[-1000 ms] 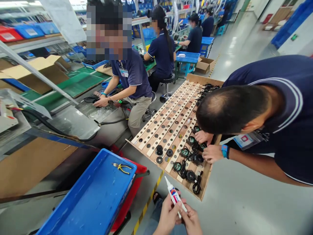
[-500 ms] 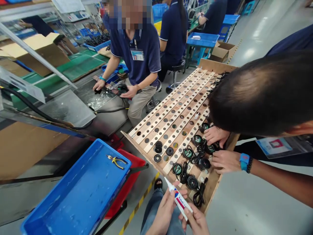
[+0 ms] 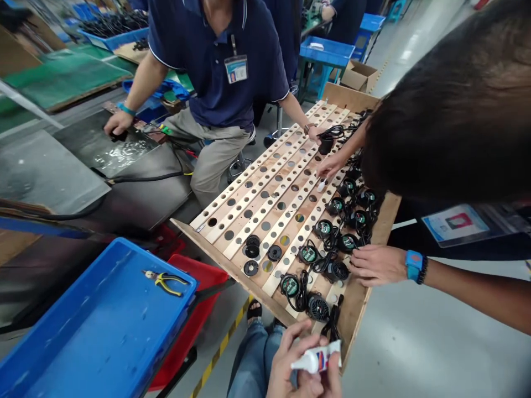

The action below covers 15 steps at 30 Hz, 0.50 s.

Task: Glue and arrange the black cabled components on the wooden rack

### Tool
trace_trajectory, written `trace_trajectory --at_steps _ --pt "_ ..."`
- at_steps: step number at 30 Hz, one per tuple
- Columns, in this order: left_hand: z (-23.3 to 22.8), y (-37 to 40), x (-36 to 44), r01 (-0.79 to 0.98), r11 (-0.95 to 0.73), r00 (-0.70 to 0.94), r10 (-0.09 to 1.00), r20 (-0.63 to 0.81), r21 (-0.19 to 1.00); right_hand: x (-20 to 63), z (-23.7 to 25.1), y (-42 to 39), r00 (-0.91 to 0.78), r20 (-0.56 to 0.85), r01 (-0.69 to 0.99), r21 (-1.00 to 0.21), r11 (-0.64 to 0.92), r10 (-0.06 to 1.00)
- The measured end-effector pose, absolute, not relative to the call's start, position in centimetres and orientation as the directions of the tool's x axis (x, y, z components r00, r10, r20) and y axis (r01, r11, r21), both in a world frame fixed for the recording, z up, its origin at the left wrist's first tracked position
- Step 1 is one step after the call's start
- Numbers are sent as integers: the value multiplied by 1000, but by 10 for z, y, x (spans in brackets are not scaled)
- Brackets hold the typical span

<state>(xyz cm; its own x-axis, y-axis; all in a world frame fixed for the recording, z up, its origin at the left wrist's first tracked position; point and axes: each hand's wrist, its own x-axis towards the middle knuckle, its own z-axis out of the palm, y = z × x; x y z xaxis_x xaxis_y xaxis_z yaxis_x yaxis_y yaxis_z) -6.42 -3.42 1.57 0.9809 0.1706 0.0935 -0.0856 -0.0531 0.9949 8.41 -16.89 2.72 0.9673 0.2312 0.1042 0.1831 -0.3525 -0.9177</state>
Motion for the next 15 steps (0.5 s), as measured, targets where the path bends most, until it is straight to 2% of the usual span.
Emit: trace_trajectory --at_steps 2,3,4,5,6,7,8,9,11,12,15 --pt "17 -19 -58 -139 -282 982 84 169 949 28 19 -155 994 8 29 -981 -192 107" --pt "18 -11 -54 -140 -435 984 36 173 889 8 16 -151 995 -100 -101 -994 -34 -21" --pt "18 -3 -49 -128 -606 987 0 161 785 -4 14 -149 893 -434 -345 -826 445 -114" --pt "17 4 -44 -102 -751 990 -14 139 652 -7 13 -150 733 -673 -409 -557 723 -103" --pt "15 9 -39 -71 -851 992 -5 128 520 -3 13 -152 636 -769 -379 -386 841 -67" --pt "12 13 -34 -48 -913 991 8 135 405 6 12 -155 603 -796 -351 -326 878 -54" --pt "9 16 -29 -38 -945 989 12 151 324 17 10 -157 628 -775 -357 -367 859 -70" --pt "6 18 -24 -36 -960 987 8 159 277 27 7 -159 678 -728 -374 -460 806 -101" --pt "2 18 -14 -19 -966 994 9 106 259 42 -4 -160 782 -613 -409 -642 649 -114" --pt "2 17 -10 24 -961 999 35 36 274 45 -10 -159 820 -562 -420 -717 556 -104" --pt "10 11 5 273 -919 948 206 -244 286 43 -29 -154 892 -450 -428 -873 233 -48"
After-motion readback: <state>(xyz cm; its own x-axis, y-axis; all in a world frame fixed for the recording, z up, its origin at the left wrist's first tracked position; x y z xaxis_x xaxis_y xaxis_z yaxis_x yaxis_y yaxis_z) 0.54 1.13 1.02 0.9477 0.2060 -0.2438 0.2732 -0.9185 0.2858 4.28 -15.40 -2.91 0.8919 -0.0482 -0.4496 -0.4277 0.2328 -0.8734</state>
